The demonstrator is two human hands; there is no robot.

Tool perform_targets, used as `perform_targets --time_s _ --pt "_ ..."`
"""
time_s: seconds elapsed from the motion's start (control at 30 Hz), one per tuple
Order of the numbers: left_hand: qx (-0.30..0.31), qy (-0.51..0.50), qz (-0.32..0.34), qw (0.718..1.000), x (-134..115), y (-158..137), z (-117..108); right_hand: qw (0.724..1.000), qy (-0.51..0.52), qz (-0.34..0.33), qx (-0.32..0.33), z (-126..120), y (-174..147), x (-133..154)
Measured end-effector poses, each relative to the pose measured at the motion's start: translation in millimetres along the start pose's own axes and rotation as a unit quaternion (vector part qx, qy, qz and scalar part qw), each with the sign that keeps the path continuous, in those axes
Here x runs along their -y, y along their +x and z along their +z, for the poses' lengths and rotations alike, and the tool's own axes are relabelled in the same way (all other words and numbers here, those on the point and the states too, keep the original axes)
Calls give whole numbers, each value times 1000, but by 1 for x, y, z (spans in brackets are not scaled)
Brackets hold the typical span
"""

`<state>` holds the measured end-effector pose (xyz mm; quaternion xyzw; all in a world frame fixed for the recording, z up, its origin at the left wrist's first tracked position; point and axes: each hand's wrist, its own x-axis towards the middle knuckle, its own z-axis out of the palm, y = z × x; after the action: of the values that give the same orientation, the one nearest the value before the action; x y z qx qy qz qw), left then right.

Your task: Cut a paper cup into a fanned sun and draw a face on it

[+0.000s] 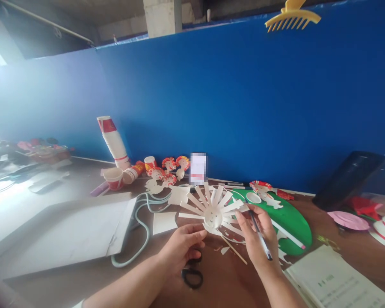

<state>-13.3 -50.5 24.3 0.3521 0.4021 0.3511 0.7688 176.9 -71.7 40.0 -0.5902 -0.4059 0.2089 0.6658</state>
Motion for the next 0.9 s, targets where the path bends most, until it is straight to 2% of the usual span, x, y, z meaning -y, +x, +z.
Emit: perform_targets --time_s 0.07,0.2,0.37,0.43,0.47,0.53,0.6,0.67,0.8,0.9 --pt "22 -62 4 998 3 2 -1 1000 -16 -1 17 -1 -2 1" --pt "-27 -122 0 992 7 6 -2 998 -60 -23 15 -1 -4 -5" --pt "-55 -176 12 983 4 9 -4 991 -97 -49 -83 -3 -4 -10" --pt "-70 -186 17 980 1 10 -6 985 -134 -56 -91 -6 -2 -16" --pt "-77 -185 20 979 0 11 -7 981 -166 -69 -74 -7 -1 -21" --pt "-88 -177 26 980 -1 14 -10 958 -258 -127 -13 -10 3 -34" --pt "-97 -162 37 981 -2 17 -12 917 -341 -203 44 -13 6 -46" --pt "-109 -145 54 982 -3 19 -14 872 -422 -237 70 -16 9 -54" --pt "-129 -121 92 980 -8 21 -19 807 -544 -225 50 -26 14 -52" --pt "-141 -124 129 974 -14 23 -24 778 -591 -211 38 -39 20 -51"
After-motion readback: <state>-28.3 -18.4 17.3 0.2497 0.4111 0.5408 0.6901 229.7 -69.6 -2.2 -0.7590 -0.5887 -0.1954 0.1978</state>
